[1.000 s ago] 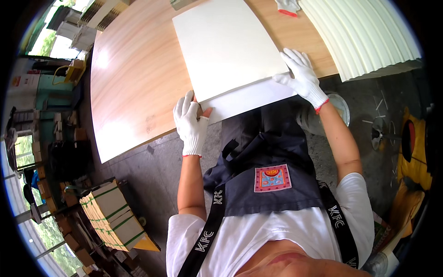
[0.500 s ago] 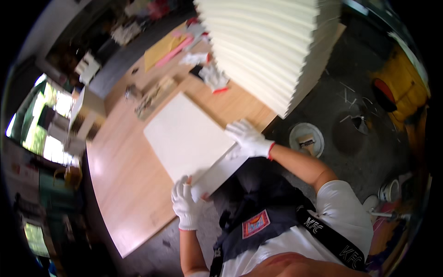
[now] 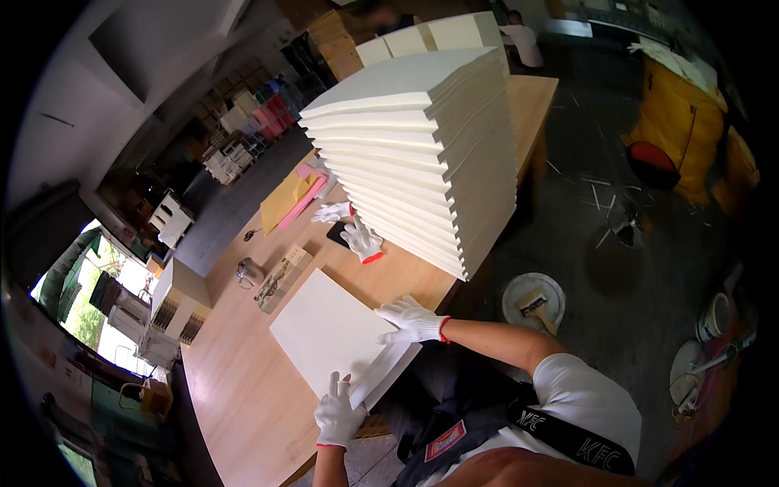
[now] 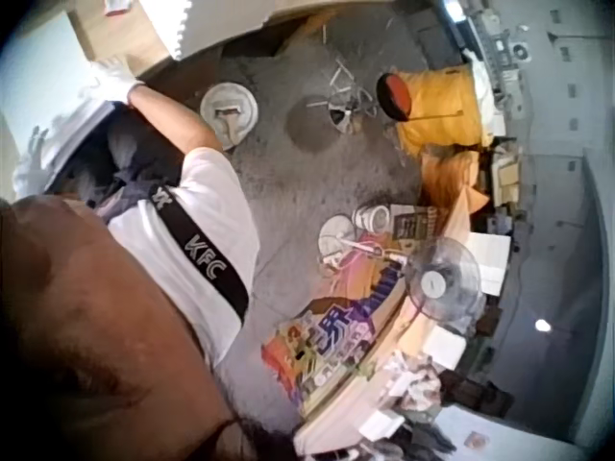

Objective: The person applies white paint to the edges of stacked wooden panels using a brush. They then use a sanding block to smooth the edges of individual panels and place them back on the stack.

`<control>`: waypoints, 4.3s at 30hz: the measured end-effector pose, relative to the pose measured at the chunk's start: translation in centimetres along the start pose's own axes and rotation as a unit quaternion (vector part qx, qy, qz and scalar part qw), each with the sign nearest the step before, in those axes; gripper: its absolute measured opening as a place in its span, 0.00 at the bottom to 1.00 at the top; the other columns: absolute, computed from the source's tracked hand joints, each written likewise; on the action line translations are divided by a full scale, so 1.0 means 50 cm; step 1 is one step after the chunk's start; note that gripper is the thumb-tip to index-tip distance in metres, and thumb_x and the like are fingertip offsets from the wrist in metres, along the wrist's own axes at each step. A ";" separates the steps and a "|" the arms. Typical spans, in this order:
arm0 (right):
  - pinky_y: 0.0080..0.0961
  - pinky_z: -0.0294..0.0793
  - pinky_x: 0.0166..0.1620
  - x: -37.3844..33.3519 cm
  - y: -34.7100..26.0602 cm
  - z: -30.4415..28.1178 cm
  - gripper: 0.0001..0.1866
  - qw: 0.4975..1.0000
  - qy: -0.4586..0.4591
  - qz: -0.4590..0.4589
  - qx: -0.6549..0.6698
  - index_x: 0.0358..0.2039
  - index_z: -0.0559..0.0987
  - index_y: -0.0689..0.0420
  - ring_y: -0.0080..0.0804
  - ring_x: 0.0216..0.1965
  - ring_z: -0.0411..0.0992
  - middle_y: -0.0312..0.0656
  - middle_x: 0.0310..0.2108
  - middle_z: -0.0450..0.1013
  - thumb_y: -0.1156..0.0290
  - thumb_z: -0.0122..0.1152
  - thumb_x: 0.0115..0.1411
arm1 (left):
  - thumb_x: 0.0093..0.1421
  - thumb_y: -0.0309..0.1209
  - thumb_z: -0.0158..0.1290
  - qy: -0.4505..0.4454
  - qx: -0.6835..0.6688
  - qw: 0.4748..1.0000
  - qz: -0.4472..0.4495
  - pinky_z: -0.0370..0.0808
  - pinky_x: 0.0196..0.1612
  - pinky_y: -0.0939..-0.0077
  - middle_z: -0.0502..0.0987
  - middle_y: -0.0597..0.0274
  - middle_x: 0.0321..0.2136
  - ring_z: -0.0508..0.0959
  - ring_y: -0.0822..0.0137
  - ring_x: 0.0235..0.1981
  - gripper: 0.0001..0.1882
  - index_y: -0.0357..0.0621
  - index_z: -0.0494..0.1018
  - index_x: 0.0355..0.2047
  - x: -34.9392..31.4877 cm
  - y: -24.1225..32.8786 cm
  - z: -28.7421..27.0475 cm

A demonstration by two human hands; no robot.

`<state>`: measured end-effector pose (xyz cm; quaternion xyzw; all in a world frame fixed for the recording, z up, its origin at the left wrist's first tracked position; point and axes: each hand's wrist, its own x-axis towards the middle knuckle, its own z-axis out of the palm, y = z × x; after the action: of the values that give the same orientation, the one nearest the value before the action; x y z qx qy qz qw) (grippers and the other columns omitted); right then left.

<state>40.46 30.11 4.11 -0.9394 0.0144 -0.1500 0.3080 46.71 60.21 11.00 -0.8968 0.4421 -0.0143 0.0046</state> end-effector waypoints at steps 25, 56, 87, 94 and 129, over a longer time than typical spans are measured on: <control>0.44 0.74 0.38 0.179 -0.047 -0.031 0.22 0.929 -0.317 -0.106 -0.157 0.36 0.85 0.45 0.52 0.35 0.76 0.46 0.33 0.79 0.44 0.49 0.64 | 0.61 0.41 0.55 0.052 -0.123 0.991 -0.009 0.75 0.28 0.61 0.80 0.55 0.25 0.81 0.55 0.27 0.08 0.58 0.81 0.36 0.058 -0.069 0.005; 0.28 0.73 0.40 0.106 -0.033 0.006 0.11 0.989 -0.138 -0.052 0.019 0.29 0.84 0.47 0.30 0.38 0.74 0.31 0.31 0.78 0.54 0.66 0.55 | 0.53 0.33 0.66 -0.058 -0.347 0.919 -0.178 0.71 0.28 0.75 0.76 0.63 0.23 0.74 0.73 0.22 0.12 0.37 0.76 0.25 0.087 -0.140 0.050; 0.40 0.72 0.45 0.331 0.132 -0.007 0.15 0.992 0.079 -0.064 -0.070 0.41 0.78 0.48 0.44 0.43 0.75 0.43 0.40 0.77 0.53 0.51 0.66 | 0.41 0.29 0.70 -0.396 0.069 0.861 0.312 0.79 0.40 0.62 0.71 0.64 0.50 0.80 0.58 0.41 0.58 0.87 0.51 0.67 0.339 -0.036 -0.068; 0.49 0.63 0.60 0.371 0.177 -0.009 0.26 0.922 0.058 0.120 -0.364 0.64 0.57 0.47 0.53 0.59 0.62 0.50 0.60 0.59 0.62 0.47 0.66 | 0.42 0.26 0.69 -0.417 0.088 0.854 0.300 0.80 0.39 0.63 0.71 0.64 0.50 0.81 0.58 0.41 0.58 0.84 0.51 0.68 0.341 -0.022 -0.070; 0.31 0.75 0.44 0.102 -0.257 0.227 0.20 0.930 -0.058 -0.360 0.039 0.42 0.83 0.53 0.33 0.43 0.76 0.39 0.40 0.79 0.64 0.70 0.47 | 0.57 0.39 0.60 -0.416 0.046 0.873 0.250 0.74 0.55 0.49 0.69 0.60 0.59 0.74 0.52 0.56 0.42 0.71 0.53 0.69 0.344 -0.079 0.006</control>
<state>47.79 46.43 4.31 -0.8758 -0.3483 -0.1967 0.2701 60.29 48.97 11.14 -0.6780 0.6080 0.3414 0.2327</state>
